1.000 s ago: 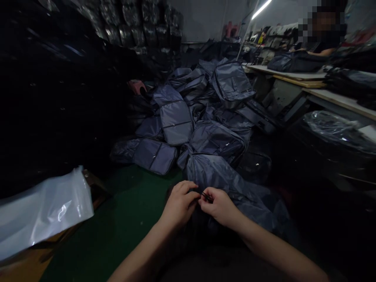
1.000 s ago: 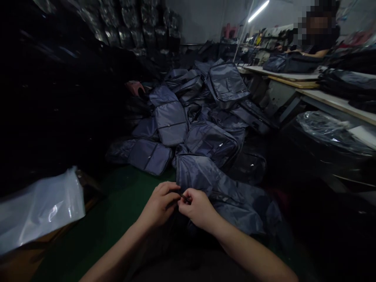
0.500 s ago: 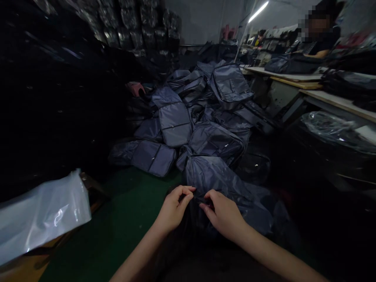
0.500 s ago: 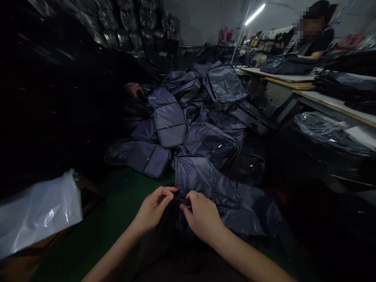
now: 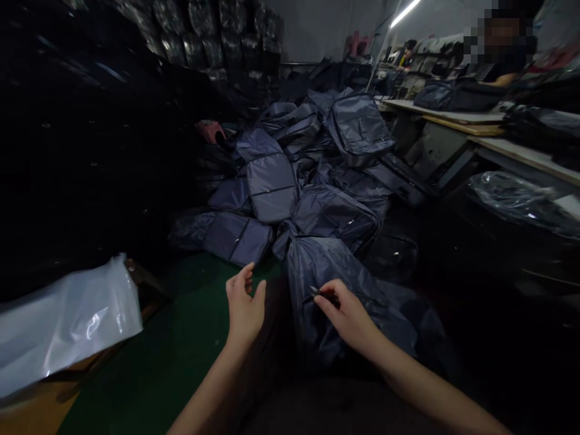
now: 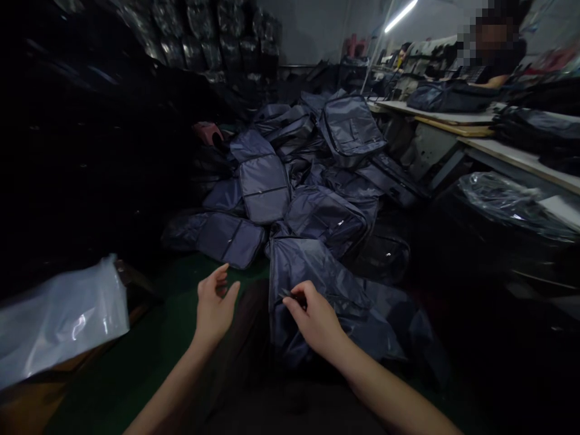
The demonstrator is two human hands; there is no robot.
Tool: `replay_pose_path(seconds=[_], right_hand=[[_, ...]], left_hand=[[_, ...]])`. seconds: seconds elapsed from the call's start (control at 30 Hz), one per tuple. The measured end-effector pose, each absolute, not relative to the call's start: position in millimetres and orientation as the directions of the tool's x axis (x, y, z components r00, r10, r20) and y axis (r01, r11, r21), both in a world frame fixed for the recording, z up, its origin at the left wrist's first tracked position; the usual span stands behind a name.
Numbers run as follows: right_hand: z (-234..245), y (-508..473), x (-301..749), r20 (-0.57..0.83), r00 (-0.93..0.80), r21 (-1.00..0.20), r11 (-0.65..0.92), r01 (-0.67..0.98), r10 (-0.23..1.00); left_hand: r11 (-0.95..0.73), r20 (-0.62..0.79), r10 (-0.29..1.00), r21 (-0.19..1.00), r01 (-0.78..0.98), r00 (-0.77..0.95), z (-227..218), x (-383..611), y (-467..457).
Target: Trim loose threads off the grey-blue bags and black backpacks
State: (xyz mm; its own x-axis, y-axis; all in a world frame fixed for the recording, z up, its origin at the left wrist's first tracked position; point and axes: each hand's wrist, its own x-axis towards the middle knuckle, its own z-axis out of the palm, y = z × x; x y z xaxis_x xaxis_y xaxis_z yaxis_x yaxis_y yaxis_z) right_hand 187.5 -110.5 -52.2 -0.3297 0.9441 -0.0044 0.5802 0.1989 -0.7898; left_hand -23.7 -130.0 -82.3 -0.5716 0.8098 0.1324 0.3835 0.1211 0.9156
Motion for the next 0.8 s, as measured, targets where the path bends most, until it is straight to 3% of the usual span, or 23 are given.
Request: replay_pose_path(seconds=[0.07, 0.13, 0.23, 0.33, 0.5, 0.7, 0.8], right_hand=[[-50, -107, 189, -0.01, -0.335, -0.858, 0.163, 0.487, 0.942], [-48, -104, 186, -0.021, -0.366, -0.877, 0.158, 0.453, 0.931], [-50, -98, 183, -0.025, -0.374, -0.849, 0.178, 0.498, 0.927], [-62, -84, 194, -0.047, -0.265, -0.809, 0.119, 0.576, 0.963], [-91, -64, 242, -0.22, -0.205, -0.915, -0.13, 0.381, 0.954], [-115, -63, 270, -0.345, -0.224, -0.931, -0.302, 0.205, 0.911], [-114, -63, 264, -0.344, -0.241, -0.937, -0.317, 0.145, 0.907]], left_hand=[[0.194, -0.068, 0.895, 0.949, 0.247, -0.44, -94, -17, -140], [0.293, -0.285, 0.953, 0.954, 0.065, -0.103, -102, -1, -152], [0.39, -0.364, 0.905, 0.916, -0.09, 0.222, -105, 29, -166], [0.4, -0.335, 0.895, 0.895, -0.197, 0.294, -105, 55, -165], [0.504, -0.42, 0.858, 0.801, -0.324, 0.297, -117, 84, -154], [0.499, -0.433, 0.855, 0.837, -0.224, 0.284, -124, 97, -150], [0.374, -0.353, 0.901, 0.927, -0.04, 0.253, -120, 99, -148]])
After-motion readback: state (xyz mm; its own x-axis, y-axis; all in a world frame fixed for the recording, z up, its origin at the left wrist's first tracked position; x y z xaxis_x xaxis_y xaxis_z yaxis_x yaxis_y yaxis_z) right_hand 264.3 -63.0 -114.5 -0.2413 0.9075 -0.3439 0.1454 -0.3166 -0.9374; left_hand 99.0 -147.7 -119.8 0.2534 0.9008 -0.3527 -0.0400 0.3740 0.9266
